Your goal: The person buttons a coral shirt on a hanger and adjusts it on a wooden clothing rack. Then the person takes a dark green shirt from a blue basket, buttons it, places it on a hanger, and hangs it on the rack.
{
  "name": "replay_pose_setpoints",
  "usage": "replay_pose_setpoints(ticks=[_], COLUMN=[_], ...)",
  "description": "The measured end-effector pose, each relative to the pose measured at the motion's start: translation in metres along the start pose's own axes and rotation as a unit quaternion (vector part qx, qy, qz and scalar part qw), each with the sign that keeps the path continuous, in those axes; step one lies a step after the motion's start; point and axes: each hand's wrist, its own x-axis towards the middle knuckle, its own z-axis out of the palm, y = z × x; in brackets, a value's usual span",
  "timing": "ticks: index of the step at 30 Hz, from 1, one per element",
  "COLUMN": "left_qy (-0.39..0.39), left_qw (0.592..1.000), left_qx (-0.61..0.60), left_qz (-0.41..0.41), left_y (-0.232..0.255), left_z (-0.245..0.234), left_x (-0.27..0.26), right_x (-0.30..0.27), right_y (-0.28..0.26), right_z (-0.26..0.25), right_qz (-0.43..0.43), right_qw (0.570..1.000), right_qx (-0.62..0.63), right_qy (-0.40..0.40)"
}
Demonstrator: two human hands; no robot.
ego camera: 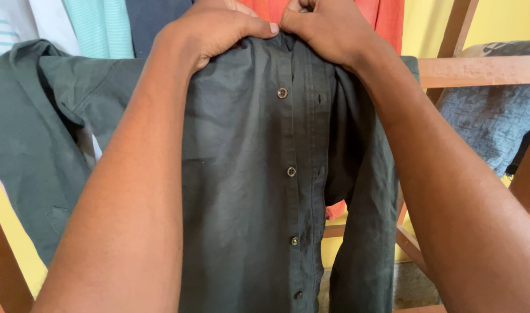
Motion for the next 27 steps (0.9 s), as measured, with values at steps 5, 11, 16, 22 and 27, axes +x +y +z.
replay_pose_setpoints(ticks=[5, 11, 16, 22, 27], left_qy=[0.010, 0.018, 0.002, -0.012, -0.007], left_qw=[1.000, 1.000, 1.000, 1.000, 0.996], left_qx=[0.015, 0.019, 0.009, 0.002, 0.013], left_qz=[-0.018, -0.015, -0.011, 0.025, 0.085], left_y=[-0.001, -0.001, 0.000, -0.002, -0.010], left_z=[0.002, 0.002, 0.002, -0.001, -0.002], left_x=[0.003, 0.006, 0.004, 0.003, 0.004], right_x=[-0.002, -0.001, 0.001, 0.002, 0.004], right_y=[0.000, 0.005, 0.008, 0.006, 0.001], right_z=[0.000, 0.002, 0.001, 0.000, -0.001], right_qz=[0.019, 0.025, -0.001, 0.047, 0.120], right_qw=[0.998, 0.997, 0.997, 0.996, 0.982], right_qx=[-0.055, -0.059, -0.061, 0.049, 0.118], right_qy=[0.033, 0.047, 0.037, -0.051, -0.087])
